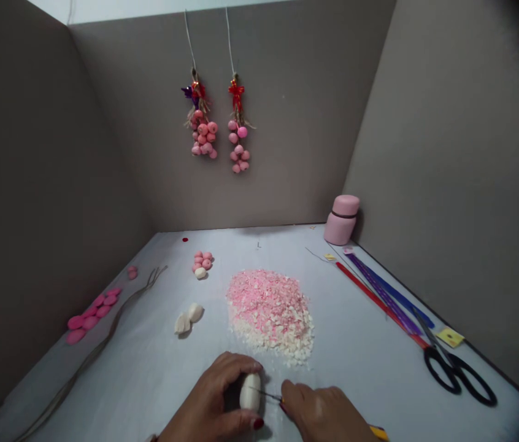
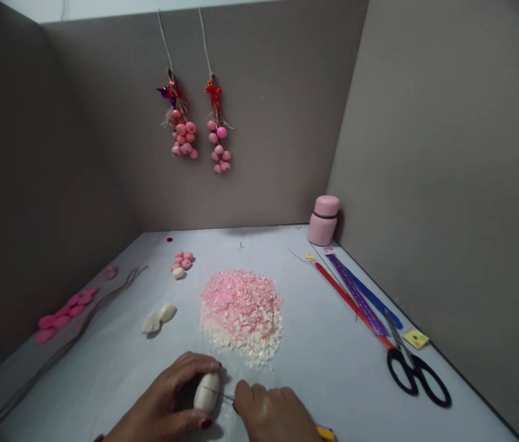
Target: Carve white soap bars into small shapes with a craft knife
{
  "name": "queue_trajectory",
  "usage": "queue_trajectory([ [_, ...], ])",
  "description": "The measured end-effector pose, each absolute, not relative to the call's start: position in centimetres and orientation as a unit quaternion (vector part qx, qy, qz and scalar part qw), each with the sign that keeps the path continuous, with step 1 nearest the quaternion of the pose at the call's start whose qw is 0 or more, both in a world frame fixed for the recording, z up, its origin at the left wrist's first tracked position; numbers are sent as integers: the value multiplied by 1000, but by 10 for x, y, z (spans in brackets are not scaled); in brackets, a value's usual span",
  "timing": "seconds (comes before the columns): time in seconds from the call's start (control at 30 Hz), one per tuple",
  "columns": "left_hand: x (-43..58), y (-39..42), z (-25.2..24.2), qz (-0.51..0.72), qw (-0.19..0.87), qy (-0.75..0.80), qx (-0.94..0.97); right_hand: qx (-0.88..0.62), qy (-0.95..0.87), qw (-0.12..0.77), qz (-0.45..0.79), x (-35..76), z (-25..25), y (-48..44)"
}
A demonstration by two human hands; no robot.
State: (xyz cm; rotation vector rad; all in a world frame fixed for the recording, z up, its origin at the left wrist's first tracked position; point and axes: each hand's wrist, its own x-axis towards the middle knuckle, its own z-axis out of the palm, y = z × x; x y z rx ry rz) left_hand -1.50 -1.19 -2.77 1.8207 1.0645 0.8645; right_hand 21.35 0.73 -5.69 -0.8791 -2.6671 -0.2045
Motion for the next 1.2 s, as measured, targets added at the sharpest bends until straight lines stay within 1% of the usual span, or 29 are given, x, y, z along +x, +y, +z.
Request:
queue_trajectory([
  [0.1,-14,-12,-28,345,417,424,726,-315,-936,147,-59,213,-54,7],
  [0.37,-13,-12,-22,328,428,438,719,-357,-931,66,-33,210,-47,5],
  [0.6,-11,-12,-19,330,432,440,714,-373,-926,45,-10,206,-39,4],
  [0.77,-11,-12,-21,330,428,447,713,-399,-915,-45,39,200,-16,3],
  [0.87,-11,-12,-21,332,426,448,713,-412,-906,-79,60,196,-4,2],
  [1.07,-11,-13,-21,336,419,448,715,-414,-902,-109,61,190,4,0],
  [1.2,-11,-13,-18,327,413,459,716,-412,-906,-86,49,189,0,-2],
])
